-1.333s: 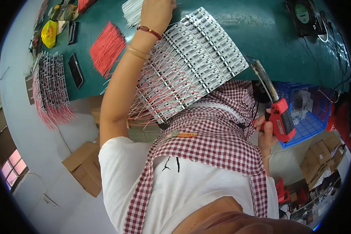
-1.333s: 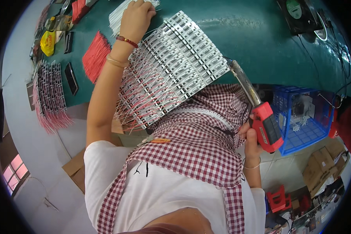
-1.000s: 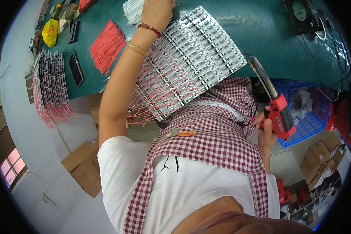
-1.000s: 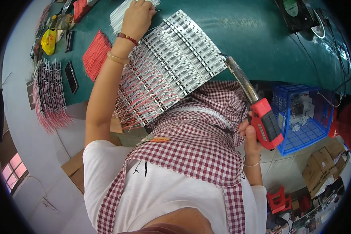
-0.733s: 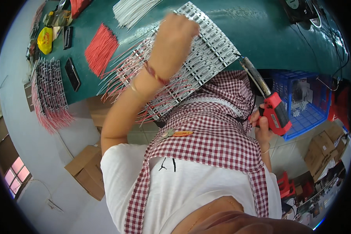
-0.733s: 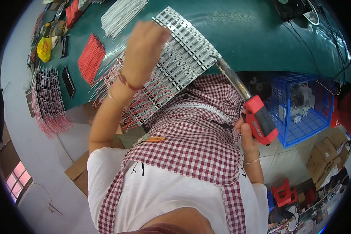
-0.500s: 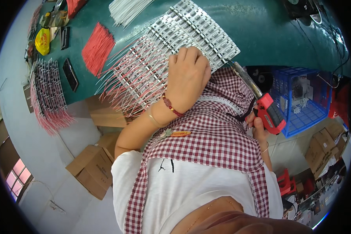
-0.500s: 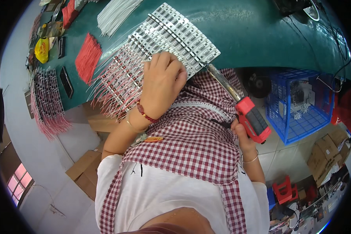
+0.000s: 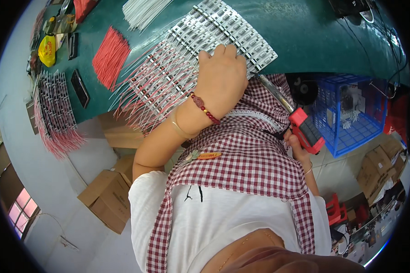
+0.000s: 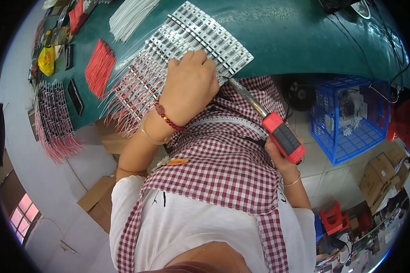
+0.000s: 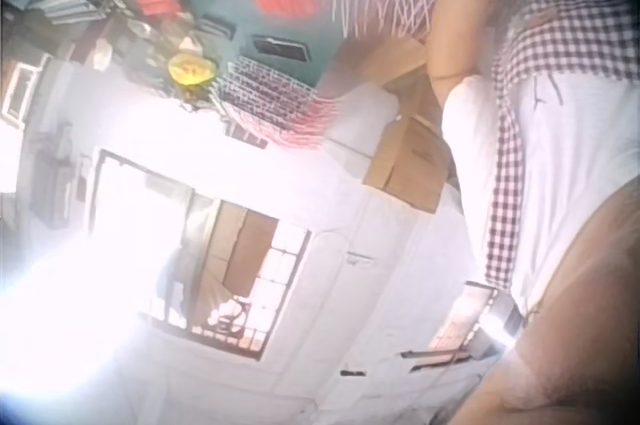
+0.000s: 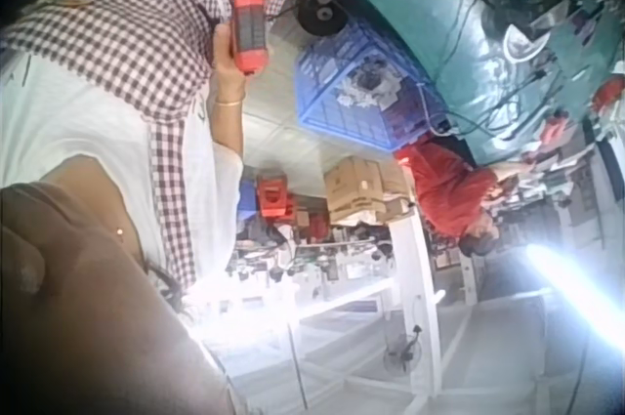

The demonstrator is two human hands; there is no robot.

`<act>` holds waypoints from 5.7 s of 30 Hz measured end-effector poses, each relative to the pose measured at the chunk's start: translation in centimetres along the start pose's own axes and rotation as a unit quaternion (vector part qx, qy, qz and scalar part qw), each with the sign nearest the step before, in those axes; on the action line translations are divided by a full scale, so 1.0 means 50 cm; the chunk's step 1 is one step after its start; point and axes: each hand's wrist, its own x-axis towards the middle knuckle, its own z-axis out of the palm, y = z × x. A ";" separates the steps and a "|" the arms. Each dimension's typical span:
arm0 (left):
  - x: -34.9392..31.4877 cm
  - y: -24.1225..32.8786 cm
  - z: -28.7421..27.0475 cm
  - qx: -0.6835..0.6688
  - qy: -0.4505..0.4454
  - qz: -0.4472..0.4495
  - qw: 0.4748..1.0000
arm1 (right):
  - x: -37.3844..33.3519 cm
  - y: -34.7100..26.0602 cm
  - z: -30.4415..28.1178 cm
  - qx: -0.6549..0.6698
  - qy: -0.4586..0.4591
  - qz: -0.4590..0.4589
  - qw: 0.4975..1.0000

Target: The person uses a soldering iron to attach red and white wires to a grid of electronic components on a green workbench. They repeatedly pick up individual wires, place them into slots on the component board, and apply heat with the soldering iron to secure them.

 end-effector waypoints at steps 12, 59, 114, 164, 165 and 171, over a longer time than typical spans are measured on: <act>0.006 -0.005 -0.003 -0.016 0.003 0.008 1.000 | -0.001 0.006 0.002 -0.180 0.026 -0.088 0.979; -0.144 -0.485 -0.081 0.180 0.303 -0.214 0.911 | 0.151 -0.226 0.069 0.260 0.076 -0.098 0.958; -0.073 -0.321 -0.093 -0.476 0.438 -0.129 0.752 | 0.222 -0.253 0.057 0.505 -0.017 0.070 0.860; 0.018 -0.259 -0.074 -0.037 0.197 0.041 0.979 | 0.260 -0.378 0.174 0.029 0.012 0.033 0.999; 0.020 -0.259 -0.073 -0.036 0.197 0.041 0.979 | 0.262 -0.380 0.181 0.030 0.015 0.050 0.998; 0.018 -0.252 -0.071 -0.044 0.193 0.033 0.980 | 0.266 -0.381 0.195 0.023 0.019 0.086 0.996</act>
